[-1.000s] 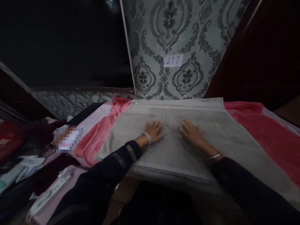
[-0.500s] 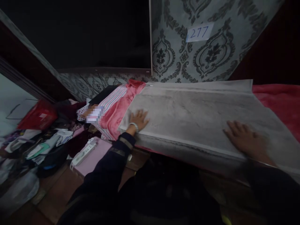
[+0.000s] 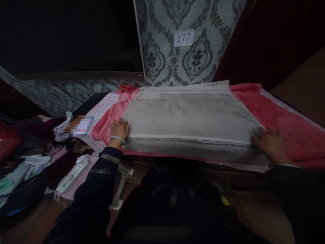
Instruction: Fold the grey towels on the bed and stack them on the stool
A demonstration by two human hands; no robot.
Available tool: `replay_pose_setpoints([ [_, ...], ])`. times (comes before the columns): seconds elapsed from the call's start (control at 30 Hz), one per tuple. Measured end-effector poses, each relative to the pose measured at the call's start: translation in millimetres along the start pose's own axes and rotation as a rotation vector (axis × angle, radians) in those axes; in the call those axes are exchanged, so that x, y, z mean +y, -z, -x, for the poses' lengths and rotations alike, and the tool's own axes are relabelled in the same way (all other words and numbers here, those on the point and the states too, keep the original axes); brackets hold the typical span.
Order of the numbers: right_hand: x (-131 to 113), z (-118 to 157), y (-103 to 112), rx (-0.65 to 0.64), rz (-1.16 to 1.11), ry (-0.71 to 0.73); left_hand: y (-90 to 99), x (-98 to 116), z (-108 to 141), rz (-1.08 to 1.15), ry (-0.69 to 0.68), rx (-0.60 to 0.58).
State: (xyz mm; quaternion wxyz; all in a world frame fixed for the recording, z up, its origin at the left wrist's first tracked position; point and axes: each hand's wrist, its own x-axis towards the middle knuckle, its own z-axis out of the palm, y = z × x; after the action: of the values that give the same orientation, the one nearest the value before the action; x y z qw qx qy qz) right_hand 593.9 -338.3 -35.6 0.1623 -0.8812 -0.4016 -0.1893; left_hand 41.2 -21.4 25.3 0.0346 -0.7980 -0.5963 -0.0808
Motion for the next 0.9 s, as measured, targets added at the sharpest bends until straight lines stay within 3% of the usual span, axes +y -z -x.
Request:
replay_pose_setpoints([
  [0.07,-59,2,8,-0.087,-0.199,0.155,1.9,40,12,0.081,-0.24,0.067],
  [0.17,-150,17,8,-0.197,-0.489,0.377,-5.3,106,38,0.262,-0.665,0.051],
  [0.23,-192,31,2,-0.238,-0.577,0.496,-14.8,138,52,0.314,-0.77,0.046],
  [0.3,-214,43,-3,-0.26,-0.605,0.565,-24.4,154,59,0.326,-0.781,0.053],
  [0.6,-210,51,-9,-0.209,-0.662,0.58,-40.1,147,58,0.297,-0.812,0.152],
  [0.8,-216,56,-13,-0.123,-0.702,0.541,-49.6,148,61,0.289,-0.771,0.242],
  [0.9,-214,62,-13,-0.112,-0.713,0.541,-52.8,145,67,0.322,-0.733,0.229],
])
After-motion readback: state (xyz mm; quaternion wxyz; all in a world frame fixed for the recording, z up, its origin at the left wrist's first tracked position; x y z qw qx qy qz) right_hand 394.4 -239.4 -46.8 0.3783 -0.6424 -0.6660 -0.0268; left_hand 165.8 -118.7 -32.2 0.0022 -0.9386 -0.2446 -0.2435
